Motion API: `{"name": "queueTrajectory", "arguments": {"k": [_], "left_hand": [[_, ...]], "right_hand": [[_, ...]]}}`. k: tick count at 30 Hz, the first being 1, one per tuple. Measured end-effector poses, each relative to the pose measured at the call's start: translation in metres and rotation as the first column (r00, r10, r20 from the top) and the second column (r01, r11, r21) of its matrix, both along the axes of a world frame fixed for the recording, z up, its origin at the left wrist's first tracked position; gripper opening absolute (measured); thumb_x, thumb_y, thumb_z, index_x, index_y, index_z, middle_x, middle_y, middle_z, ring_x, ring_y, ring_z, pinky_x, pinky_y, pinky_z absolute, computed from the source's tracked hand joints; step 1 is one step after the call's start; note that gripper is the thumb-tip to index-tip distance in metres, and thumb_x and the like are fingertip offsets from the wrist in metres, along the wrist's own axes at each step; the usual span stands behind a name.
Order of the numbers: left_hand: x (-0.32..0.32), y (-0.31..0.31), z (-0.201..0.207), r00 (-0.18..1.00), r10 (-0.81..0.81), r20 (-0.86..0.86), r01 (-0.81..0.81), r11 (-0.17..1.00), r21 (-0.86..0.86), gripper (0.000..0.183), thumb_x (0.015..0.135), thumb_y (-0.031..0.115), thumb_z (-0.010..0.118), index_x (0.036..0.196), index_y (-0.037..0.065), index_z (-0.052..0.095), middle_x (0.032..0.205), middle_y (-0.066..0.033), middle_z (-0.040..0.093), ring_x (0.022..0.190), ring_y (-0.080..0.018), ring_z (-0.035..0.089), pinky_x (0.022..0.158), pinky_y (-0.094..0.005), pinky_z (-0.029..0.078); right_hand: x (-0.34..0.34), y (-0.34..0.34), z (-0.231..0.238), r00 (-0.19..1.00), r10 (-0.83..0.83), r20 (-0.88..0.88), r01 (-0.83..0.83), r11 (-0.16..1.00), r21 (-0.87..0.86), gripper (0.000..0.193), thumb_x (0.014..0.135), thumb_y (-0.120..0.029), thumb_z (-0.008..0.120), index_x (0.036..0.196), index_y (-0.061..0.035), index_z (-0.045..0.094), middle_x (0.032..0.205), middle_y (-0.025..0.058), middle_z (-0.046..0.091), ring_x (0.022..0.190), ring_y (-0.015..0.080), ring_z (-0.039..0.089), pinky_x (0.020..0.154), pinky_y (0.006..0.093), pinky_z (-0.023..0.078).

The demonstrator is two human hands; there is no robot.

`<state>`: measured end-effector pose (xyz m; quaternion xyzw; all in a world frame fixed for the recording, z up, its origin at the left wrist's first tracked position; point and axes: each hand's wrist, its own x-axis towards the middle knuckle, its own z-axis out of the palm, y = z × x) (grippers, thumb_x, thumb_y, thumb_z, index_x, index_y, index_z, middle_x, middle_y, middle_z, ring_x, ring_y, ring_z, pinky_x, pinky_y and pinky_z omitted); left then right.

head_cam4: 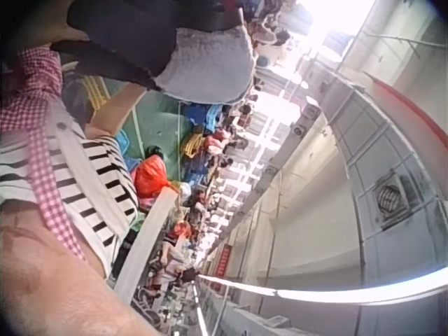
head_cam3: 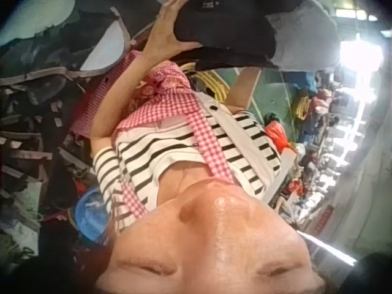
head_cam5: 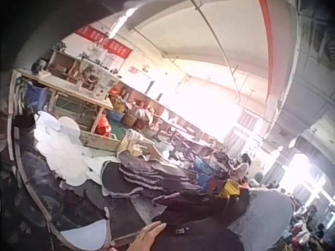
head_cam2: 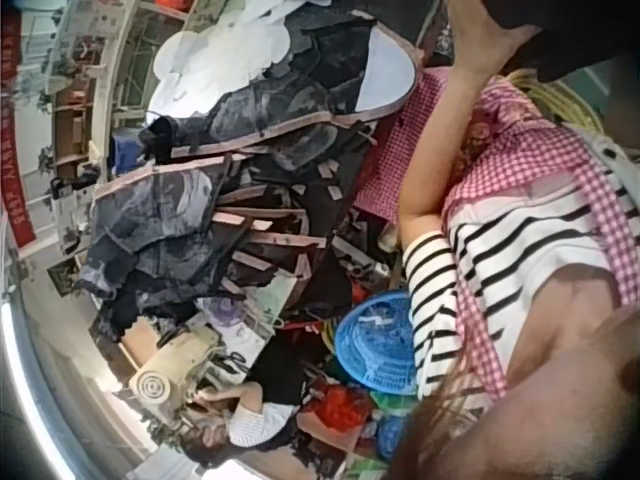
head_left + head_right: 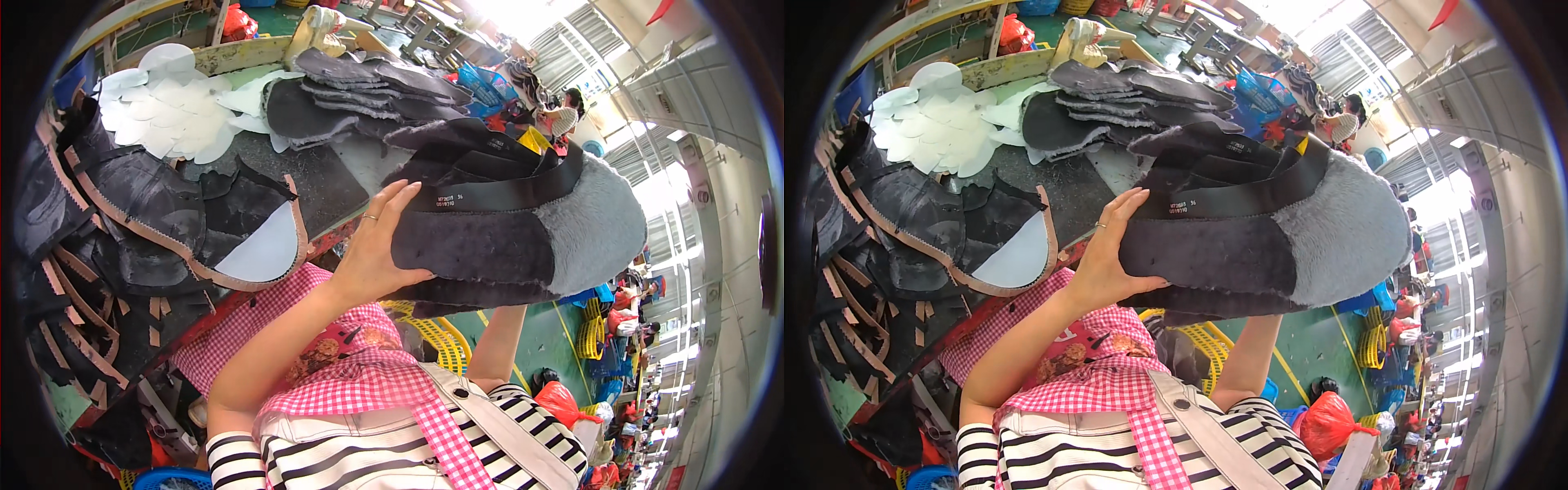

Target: The person assembles footwear components by hand in a factory setting. They pick up white insoles and black shoe uppers, insert the insoles into the uppers, and place the assembled units into a blue basket. The process involves repetitive handling of materials from various bins and a work table.

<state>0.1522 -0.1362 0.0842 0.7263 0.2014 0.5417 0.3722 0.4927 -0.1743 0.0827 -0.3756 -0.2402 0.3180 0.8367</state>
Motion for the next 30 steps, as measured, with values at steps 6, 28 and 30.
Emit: {"name": "queueTrajectory", "arguments": {"k": [6,28,30], "left_hand": [[-0.012,-0.001,-0.007,0.990,0.003,0.140,0.007,0.997,-0.071,0.070,0.060,0.018,0.088,0.110,0.004,0.041,0.140,-0.0247,0.034,0.130,-0.0408,0.038,0.106,-0.0424,0.036],[-0.021,0.118,-0.007,0.801,0.494,-0.337,-0.375,0.854,0.362,0.052,0.077,0.012,0.068,0.125,0.000,0.049,0.122,-0.0207,0.055,0.117,-0.0387,0.050,0.100,-0.0439,0.040],[-0.022,0.128,-0.003,0.768,0.532,-0.357,-0.416,0.838,0.354,0.051,0.079,0.010,0.067,0.126,0.000,0.050,0.125,-0.0191,0.054,0.117,-0.0377,0.050,0.100,-0.0433,0.039]], "right_hand": [[0.040,-0.008,0.047,0.996,-0.026,0.088,0.021,0.998,0.058,0.049,0.092,-0.030,0.054,0.131,0.0009,0.048,0.125,0.0143,0.058,0.111,0.0273,0.058,0.094,0.0436,0.049],[-0.180,0.263,0.064,-0.435,0.325,0.840,-0.122,0.903,-0.412,0.044,0.076,-0.018,0.065,0.118,-0.0064,0.055,0.125,0.0221,0.057,0.118,0.0316,0.056,0.099,0.0391,0.044],[-0.160,0.247,0.058,-0.240,0.045,0.970,-0.354,0.926,-0.131,0.043,0.074,-0.020,0.068,0.115,-0.0080,0.058,0.131,0.0192,0.055,0.118,0.0317,0.055,0.099,0.0383,0.044]]}}
